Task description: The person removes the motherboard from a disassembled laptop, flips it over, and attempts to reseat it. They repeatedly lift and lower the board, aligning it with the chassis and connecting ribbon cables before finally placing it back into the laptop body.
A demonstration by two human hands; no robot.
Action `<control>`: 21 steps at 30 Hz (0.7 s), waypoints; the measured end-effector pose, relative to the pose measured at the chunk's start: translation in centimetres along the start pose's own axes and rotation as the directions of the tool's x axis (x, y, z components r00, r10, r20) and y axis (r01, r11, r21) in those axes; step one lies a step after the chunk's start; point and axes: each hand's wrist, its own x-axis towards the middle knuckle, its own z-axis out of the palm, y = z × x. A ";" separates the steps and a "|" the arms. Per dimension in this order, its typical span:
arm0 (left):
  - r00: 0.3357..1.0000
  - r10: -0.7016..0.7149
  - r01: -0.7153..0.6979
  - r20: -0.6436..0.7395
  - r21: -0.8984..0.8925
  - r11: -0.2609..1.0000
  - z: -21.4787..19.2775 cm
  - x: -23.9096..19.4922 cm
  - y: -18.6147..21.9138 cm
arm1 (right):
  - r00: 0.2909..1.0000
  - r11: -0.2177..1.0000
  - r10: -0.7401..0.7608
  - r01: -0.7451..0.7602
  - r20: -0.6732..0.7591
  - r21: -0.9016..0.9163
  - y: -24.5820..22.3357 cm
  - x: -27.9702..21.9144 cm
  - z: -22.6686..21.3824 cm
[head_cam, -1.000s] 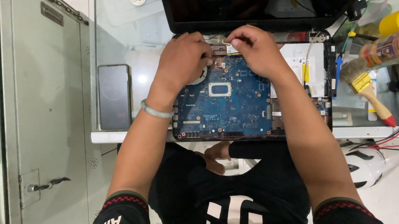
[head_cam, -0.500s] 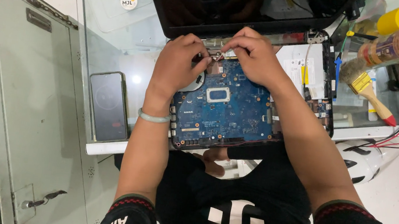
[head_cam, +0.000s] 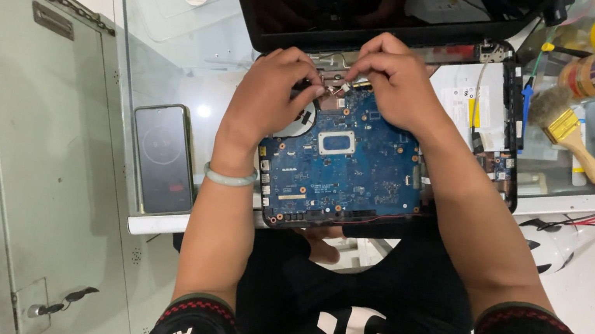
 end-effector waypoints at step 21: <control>0.982 0.177 -0.178 -0.058 -0.009 0.984 0.4 -0.1 -0.2 | 0.988 0.995 -0.090 0.084 0.125 0.056 0.0 -0.4 0.5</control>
